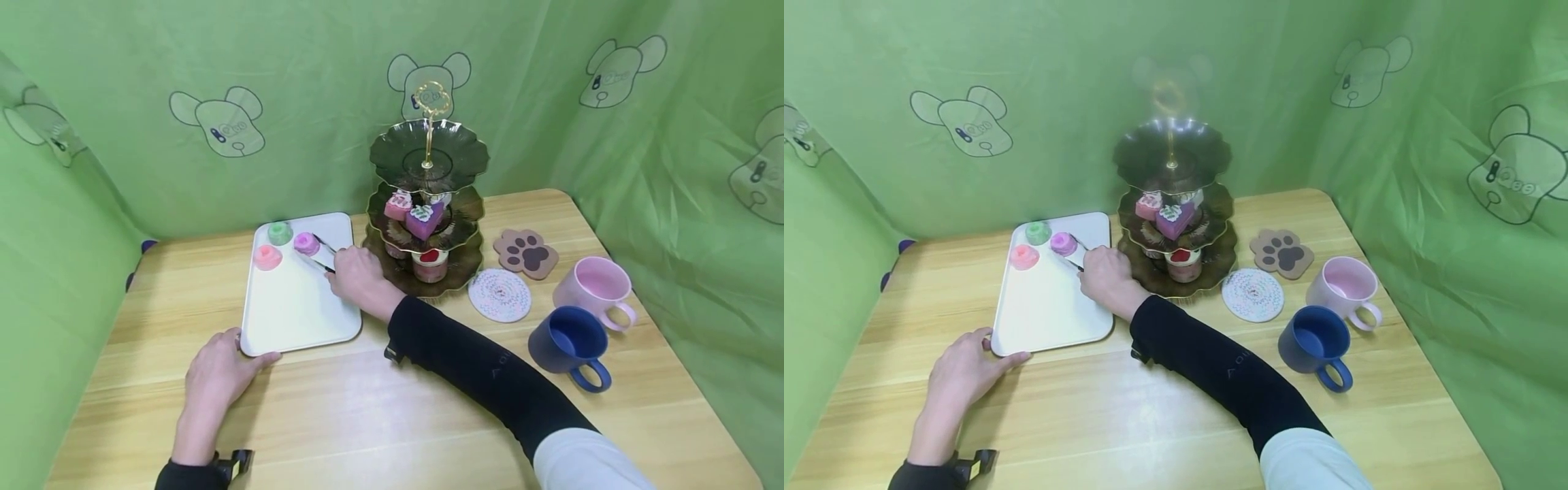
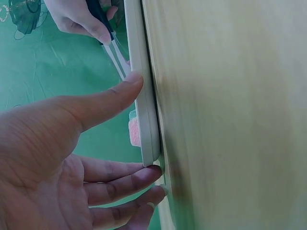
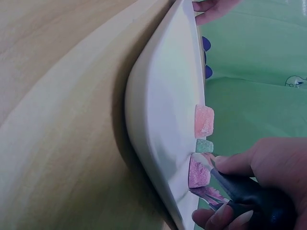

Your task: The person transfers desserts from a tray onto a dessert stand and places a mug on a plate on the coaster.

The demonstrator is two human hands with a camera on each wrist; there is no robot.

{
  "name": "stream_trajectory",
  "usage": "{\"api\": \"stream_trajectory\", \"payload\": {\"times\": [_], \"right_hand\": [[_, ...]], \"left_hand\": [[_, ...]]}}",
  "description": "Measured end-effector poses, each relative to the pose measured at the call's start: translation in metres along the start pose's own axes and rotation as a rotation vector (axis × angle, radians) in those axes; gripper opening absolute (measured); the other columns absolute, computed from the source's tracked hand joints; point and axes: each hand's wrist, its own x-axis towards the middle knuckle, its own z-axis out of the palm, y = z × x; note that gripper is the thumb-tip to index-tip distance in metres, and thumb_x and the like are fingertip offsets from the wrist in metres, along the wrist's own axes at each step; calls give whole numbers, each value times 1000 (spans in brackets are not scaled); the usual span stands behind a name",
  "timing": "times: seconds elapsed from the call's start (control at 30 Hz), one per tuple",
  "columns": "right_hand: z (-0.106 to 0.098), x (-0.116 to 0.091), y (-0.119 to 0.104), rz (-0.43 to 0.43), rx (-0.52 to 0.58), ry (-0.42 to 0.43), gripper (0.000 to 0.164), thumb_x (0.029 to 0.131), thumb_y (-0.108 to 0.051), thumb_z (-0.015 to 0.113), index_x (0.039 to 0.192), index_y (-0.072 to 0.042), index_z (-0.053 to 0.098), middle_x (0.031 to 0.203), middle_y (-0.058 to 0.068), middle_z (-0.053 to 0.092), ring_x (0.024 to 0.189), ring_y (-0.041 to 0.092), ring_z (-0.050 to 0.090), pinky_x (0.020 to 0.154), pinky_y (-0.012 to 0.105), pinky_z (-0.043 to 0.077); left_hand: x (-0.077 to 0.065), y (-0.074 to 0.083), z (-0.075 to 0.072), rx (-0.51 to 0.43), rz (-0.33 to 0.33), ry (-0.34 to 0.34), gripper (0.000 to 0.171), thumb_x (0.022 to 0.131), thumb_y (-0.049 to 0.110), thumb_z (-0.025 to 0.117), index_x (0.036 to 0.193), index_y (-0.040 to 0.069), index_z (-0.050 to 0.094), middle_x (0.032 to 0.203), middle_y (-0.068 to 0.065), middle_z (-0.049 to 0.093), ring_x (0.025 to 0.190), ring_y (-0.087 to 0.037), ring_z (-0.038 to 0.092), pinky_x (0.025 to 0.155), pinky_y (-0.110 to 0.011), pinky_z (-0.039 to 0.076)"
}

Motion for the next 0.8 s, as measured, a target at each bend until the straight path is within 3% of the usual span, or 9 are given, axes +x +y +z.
{"api": "stream_trajectory", "payload": {"times": [0.3, 0.57, 0.8], "right_hand": [[-19, -15, 6, -17, 6, -23, 41, 81, -54, 58, 76, -13, 59, 70, 4, 56, 62, 22, 56, 46, 35, 41], [-64, -48, 12, -81, 30, 21, 43, 82, -58, 54, 71, -16, 53, 60, 1, 49, 50, 18, 48, 39, 33, 38], [-107, -80, 17, -144, -5, 83, 46, 83, -60, 51, 76, -15, 53, 63, 1, 49, 52, 19, 48, 40, 32, 38]], "left_hand": [[-1, 3, 2, 4, -7, -8, 74, 60, 65, 71, 99, 3, 59, 84, -13, 57, 75, -29, 55, 54, -36, 36], [0, 0, 0, 5, -6, -13, 79, 61, 68, 69, 104, 4, 58, 88, -15, 57, 79, -32, 55, 55, -38, 38], [1, -1, 0, 2, -4, -21, 82, 60, 70, 68, 106, 3, 58, 89, -15, 57, 81, -31, 55, 58, -39, 38]]}}
